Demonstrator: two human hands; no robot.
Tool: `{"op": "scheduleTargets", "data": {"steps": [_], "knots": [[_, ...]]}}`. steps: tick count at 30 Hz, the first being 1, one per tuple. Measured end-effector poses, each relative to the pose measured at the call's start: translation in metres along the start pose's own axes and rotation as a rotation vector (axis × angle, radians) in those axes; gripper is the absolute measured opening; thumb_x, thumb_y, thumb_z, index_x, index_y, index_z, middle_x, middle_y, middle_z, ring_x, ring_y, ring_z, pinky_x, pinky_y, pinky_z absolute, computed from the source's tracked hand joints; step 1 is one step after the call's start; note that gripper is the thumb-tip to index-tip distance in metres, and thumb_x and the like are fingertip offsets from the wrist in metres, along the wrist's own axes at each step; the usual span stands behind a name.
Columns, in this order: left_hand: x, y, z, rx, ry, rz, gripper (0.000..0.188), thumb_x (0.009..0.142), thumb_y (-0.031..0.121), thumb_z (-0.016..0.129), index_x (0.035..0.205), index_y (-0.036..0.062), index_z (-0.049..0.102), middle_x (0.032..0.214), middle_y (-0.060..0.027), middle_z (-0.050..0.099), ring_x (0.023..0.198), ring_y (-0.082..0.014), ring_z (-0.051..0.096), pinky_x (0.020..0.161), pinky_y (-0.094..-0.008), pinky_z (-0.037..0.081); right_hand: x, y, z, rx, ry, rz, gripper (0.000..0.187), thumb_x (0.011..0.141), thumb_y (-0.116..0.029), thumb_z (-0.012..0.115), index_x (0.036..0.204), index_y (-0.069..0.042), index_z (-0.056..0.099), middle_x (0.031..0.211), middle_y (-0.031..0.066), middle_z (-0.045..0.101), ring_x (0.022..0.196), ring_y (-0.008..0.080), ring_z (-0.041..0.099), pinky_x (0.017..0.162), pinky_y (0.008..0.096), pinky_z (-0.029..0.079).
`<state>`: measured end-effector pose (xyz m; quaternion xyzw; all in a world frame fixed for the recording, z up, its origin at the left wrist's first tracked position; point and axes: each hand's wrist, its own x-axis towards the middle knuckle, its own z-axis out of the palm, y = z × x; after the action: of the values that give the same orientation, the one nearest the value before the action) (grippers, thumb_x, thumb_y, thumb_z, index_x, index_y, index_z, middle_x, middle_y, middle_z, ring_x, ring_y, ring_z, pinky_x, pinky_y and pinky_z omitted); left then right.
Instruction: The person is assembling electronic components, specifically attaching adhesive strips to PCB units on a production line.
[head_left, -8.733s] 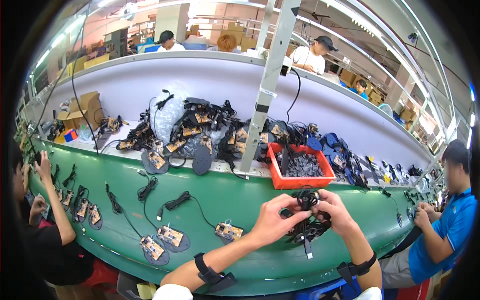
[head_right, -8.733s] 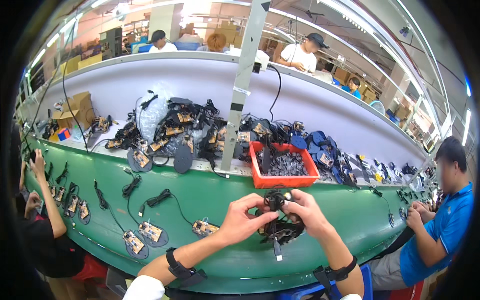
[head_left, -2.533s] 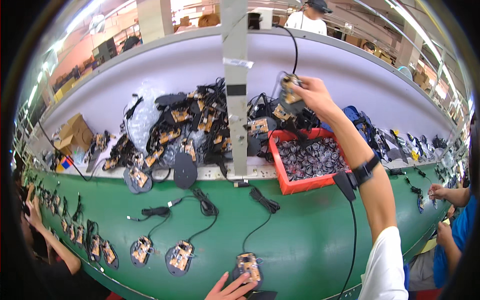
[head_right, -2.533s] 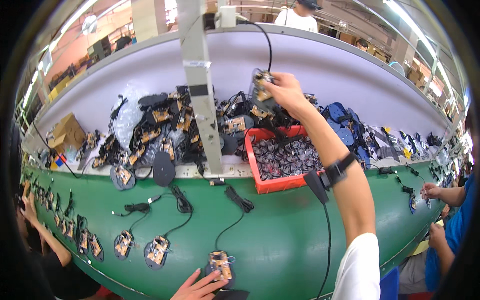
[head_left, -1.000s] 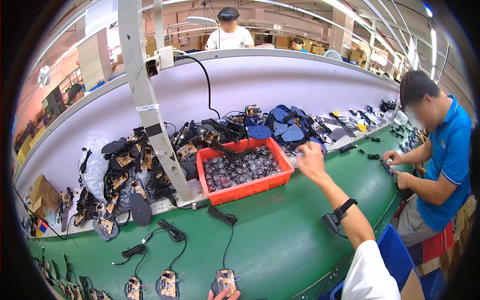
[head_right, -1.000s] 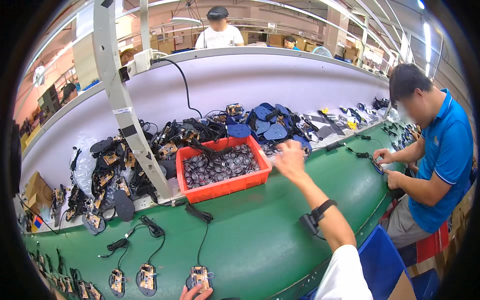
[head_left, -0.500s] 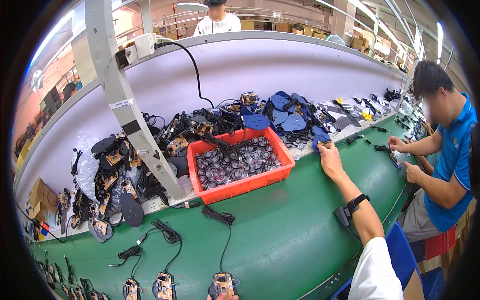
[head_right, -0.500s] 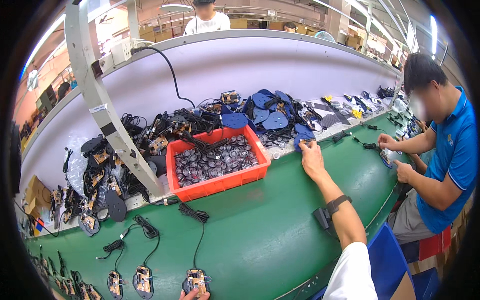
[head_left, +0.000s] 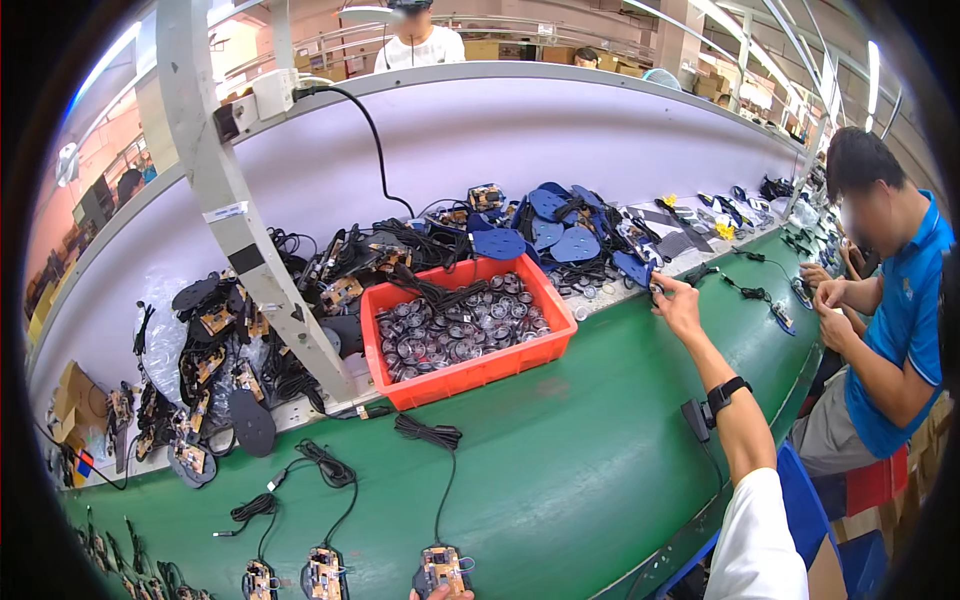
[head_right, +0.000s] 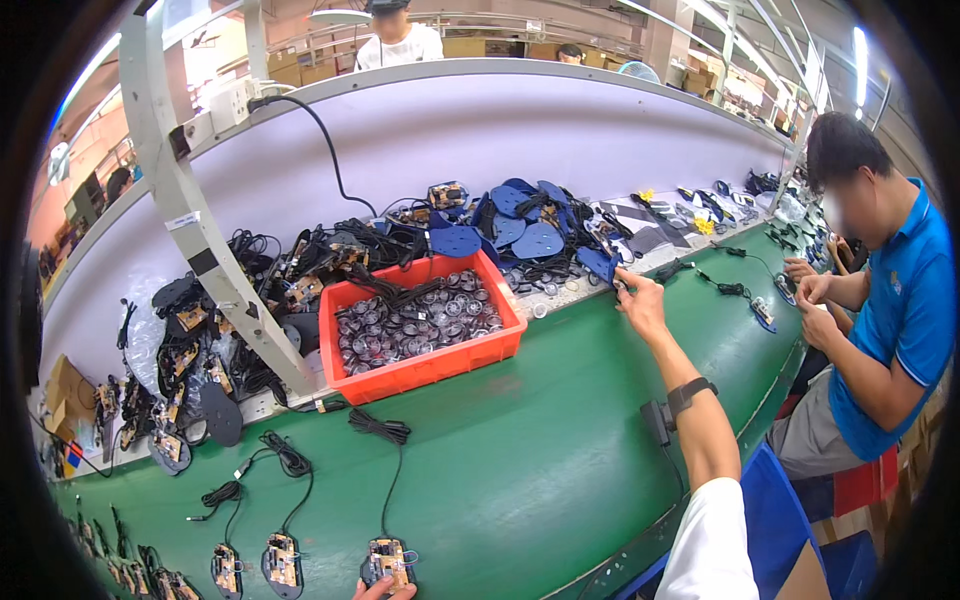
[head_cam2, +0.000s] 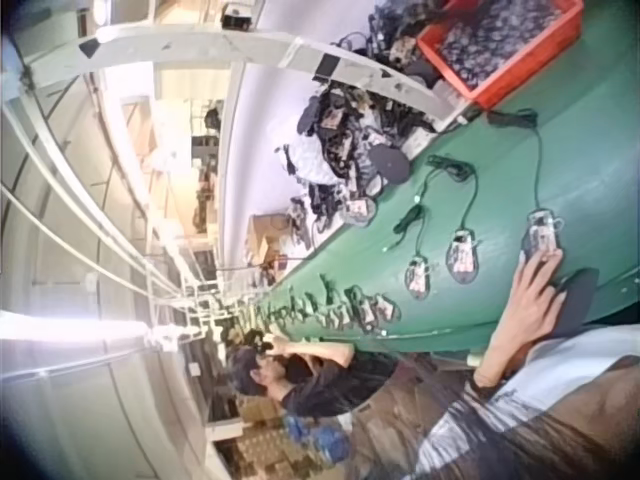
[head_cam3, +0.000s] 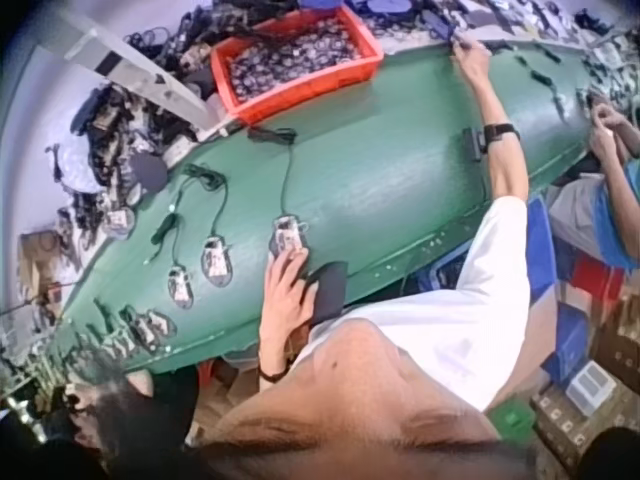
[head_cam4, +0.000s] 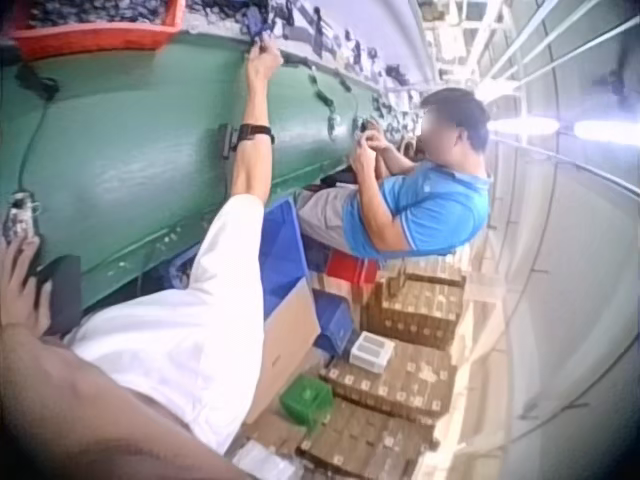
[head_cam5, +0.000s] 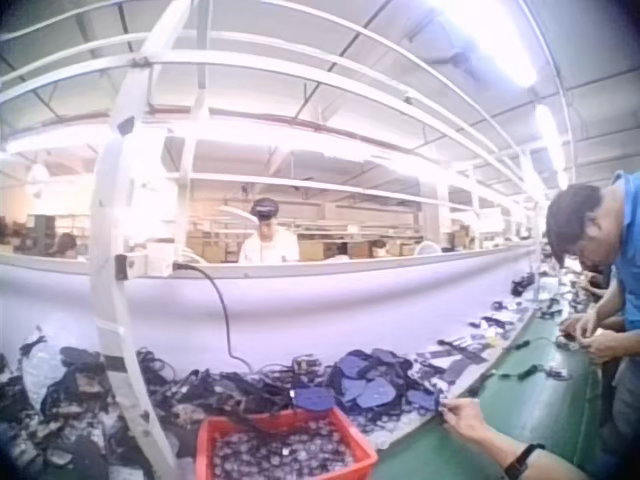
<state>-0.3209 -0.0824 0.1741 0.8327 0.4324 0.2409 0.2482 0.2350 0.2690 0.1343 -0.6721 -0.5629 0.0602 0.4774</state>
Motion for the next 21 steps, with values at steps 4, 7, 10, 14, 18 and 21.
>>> {"op": "scheduleTargets", "data": {"steps": [4, 7, 10, 14, 18, 21], "knots": [[0.003, -0.002, -0.001, 0.007, -0.021, 0.028, 0.019, 0.082, 0.007, 0.072, 0.095, -0.0057, 0.065, 0.143, -0.0182, 0.057, 0.136, -0.0444, 0.047, 0.11, -0.0593, 0.039, 0.004, 0.0, -0.027, -0.548, 0.088, -0.454, 0.034, 0.089, 0.003, 0.065, 0.122, -0.001, 0.073, 0.102, 0.0156, 0.077, 0.073, 0.0209, 0.075, 0.061, 0.036, 0.064], [0.001, -0.002, 0.002, 0.018, -0.028, 0.017, 0.019, 0.082, 0.007, 0.072, 0.095, -0.0059, 0.065, 0.144, -0.0182, 0.056, 0.137, -0.0443, 0.047, 0.109, -0.0592, 0.039, -0.013, -0.038, -0.028, -0.095, -0.019, 0.098, 0.031, 0.09, 0.002, 0.064, 0.12, 0.001, 0.073, 0.099, 0.0172, 0.076, 0.074, 0.0235, 0.075, 0.069, 0.0401, 0.063], [0.002, -0.001, 0.005, 0.021, -0.022, 0.021, 0.02, 0.082, 0.007, 0.072, 0.095, -0.0062, 0.065, 0.144, -0.0182, 0.056, 0.137, -0.0443, 0.046, 0.11, -0.0592, 0.038, -0.006, -0.029, -0.033, 0.648, -0.004, 0.512, 0.05, 0.089, 0.01, 0.053, 0.137, 0.002, 0.054, 0.111, 0.0199, 0.067, 0.092, 0.0293, 0.071, 0.08, 0.0437, 0.062], [0.005, -0.002, 0.001, 0.043, -0.027, 0.028, 0.019, 0.081, 0.006, 0.072, 0.093, -0.0065, 0.065, 0.144, -0.0183, 0.056, 0.138, -0.0443, 0.046, 0.11, -0.0598, 0.038, -0.007, -0.044, -0.028, 1.351, -0.054, 0.825, 0.041, 0.087, 0.005, 0.049, 0.127, 0.0, 0.043, 0.109, 0.0198, 0.056, 0.085, 0.0248, 0.059, 0.073, 0.0367, 0.056], [0.008, 0.0, 0.003, 0.018, -0.02, 0.036, 0.017, 0.082, 0.006, 0.072, 0.089, -0.0057, 0.063, 0.145, -0.0184, 0.056, 0.137, -0.0445, 0.047, 0.11, -0.0609, 0.037, 0.016, -0.044, 0.002, 1.056, -0.141, 0.753, 0.021, 0.091, -0.021, 0.065, 0.099, -0.006, 0.051, 0.084, 0.0069, 0.056, 0.063, 0.0163, 0.049, 0.053, 0.0293, 0.043], [0.01, 0.004, 0.005, 0.033, -0.028, 0.019, 0.016, 0.083, 0.007, 0.072, 0.087, -0.005, 0.062, 0.145, -0.0187, 0.056, 0.137, -0.0443, 0.047, 0.11, -0.0608, 0.037, 0.029, -0.056, 0.044, -0.044, -0.363, 0.341, 0.044, 0.089, -0.04, 0.075, 0.108, -0.001, 0.067, 0.088, 0.0082, 0.07, 0.066, 0.0245, 0.066, 0.057, 0.0366, 0.053]]}}
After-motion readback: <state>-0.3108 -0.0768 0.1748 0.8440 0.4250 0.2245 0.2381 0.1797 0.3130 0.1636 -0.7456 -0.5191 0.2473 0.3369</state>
